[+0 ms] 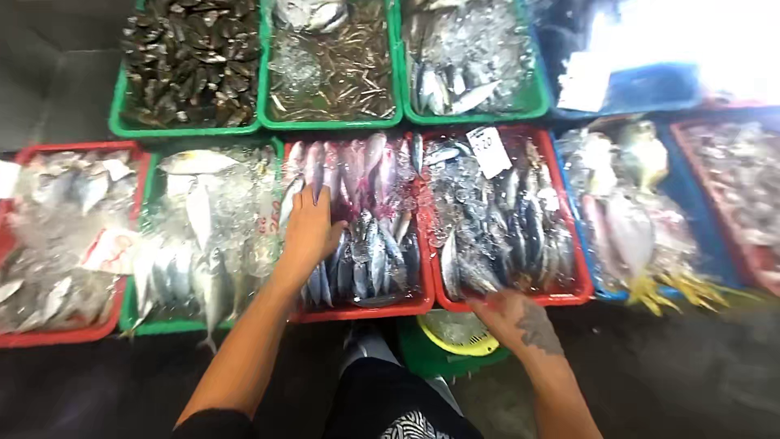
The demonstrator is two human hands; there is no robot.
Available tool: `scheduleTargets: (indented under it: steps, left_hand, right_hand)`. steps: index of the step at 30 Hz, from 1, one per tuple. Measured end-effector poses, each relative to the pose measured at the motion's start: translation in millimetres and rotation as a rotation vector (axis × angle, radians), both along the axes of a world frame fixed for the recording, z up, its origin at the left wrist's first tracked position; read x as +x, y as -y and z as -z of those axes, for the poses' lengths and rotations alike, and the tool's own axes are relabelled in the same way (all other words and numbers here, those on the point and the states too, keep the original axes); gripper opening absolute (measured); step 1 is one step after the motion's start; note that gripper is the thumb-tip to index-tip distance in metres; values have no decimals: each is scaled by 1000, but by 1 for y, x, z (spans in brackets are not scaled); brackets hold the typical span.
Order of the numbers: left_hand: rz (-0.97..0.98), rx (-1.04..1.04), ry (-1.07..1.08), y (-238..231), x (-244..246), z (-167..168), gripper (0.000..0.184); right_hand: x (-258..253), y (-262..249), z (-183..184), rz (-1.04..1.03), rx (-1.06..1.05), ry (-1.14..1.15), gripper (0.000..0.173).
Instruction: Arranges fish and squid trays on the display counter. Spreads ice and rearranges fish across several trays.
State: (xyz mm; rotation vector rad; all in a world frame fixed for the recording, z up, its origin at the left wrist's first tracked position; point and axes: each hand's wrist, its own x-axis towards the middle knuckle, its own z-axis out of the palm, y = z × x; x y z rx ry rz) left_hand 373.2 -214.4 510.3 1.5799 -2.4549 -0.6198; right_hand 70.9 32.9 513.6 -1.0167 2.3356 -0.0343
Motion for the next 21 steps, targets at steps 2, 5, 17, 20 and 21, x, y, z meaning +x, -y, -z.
scheduleTargets:
  steps: [2, 5, 17, 20, 21]
  left_hand:
    - [124, 91, -134, -11, -31, 5, 69]
    - [186, 256, -64, -19, -91, 5, 76]
    - [-139, 463, -48, -39, -202, 33, 131]
    - [-176, 478, -149, -32, -200, 39, 128]
    - [-179, 482, -175, -29, -201, 39, 128]
  right_hand:
    - [4, 50, -24, -78, -104, -7, 55]
    - [1, 118, -17, -96, -147, -17, 90]
    - [-87, 242, 49, 154, -388, 256, 62]
    - [-82, 239, 37, 99, -350, 345, 50]
    - [-81, 238, 33, 82, -317, 350, 49]
